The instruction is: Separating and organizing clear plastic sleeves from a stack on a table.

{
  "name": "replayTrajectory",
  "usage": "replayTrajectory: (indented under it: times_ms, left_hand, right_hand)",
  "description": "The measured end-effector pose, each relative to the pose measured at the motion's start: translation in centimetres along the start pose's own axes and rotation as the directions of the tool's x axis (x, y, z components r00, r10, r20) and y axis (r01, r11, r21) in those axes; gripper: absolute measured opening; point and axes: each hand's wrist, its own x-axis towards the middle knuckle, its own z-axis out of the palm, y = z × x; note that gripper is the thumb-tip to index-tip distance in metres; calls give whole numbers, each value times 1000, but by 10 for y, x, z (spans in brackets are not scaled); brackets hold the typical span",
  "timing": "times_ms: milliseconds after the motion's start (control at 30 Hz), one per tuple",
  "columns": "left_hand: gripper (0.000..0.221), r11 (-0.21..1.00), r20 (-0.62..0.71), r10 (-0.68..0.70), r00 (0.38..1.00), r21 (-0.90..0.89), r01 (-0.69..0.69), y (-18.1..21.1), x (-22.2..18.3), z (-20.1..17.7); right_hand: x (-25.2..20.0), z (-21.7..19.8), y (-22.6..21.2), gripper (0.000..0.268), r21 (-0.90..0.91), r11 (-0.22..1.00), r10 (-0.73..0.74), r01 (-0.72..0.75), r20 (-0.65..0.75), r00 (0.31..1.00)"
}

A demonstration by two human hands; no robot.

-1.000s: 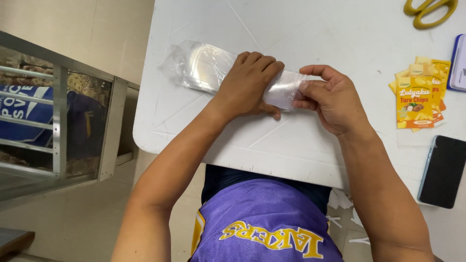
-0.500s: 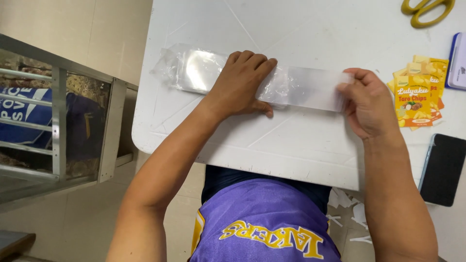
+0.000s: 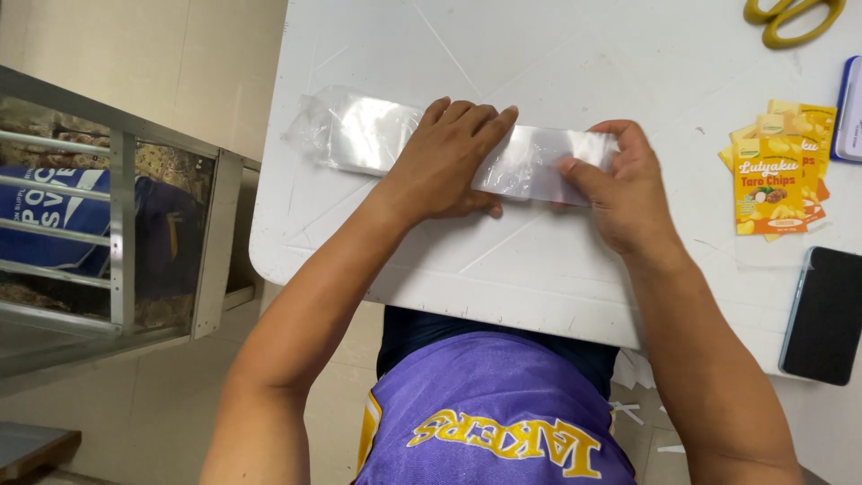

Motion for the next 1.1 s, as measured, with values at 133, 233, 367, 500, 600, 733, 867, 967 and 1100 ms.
replayTrajectory:
  times_ms: [133, 233, 367, 500, 600, 733, 867, 967, 1100]
  left_hand:
    - [117, 999, 16, -7, 1000, 41, 6, -8, -2, 0]
    - [116, 1000, 24, -6, 1000, 16, 6, -15, -6, -6]
    - [92, 997, 163, 68, 984, -58, -59, -22, -16, -34]
    - [81, 994, 309, 111, 944, -34, -106, -23, -31, -55]
    - [97, 999, 453, 32, 891, -12, -29, -11, -42, -66]
    - [110, 960, 404, 3, 915, -258, 111, 22, -43, -89]
    - [69, 531, 366, -143, 920, -756, 383, 75, -25, -57]
    - [44, 61, 144, -219, 965, -985, 161, 102, -10, -6]
    - [58, -496, 86, -601, 795, -819, -287, 129, 14, -22]
  right_hand:
    - [-8, -43, -9, 37, -209, 971, -127, 117, -36, 991]
    - [-21, -88, -15, 32, -359, 918, -208, 171, -67, 976]
    - [-39, -138, -13, 37, -365, 909, -303, 202, -244, 921]
    - [-50, -149, -4, 38, -299, 919, -351, 256, -326, 878]
    - [-55, -128, -8, 39, -227, 905, -410, 359, -247, 878]
    - [-56, -86, -29, 34, -106, 918, -395, 382, -158, 905]
    - [-56, -40, -34, 35, 91, 886, -425, 455, -234, 874]
    - [-59, -9, -23, 35, 285, 853, -361, 438, -284, 888]
    - [-72, 14, 13, 35, 477, 859, -78, 183, -231, 970]
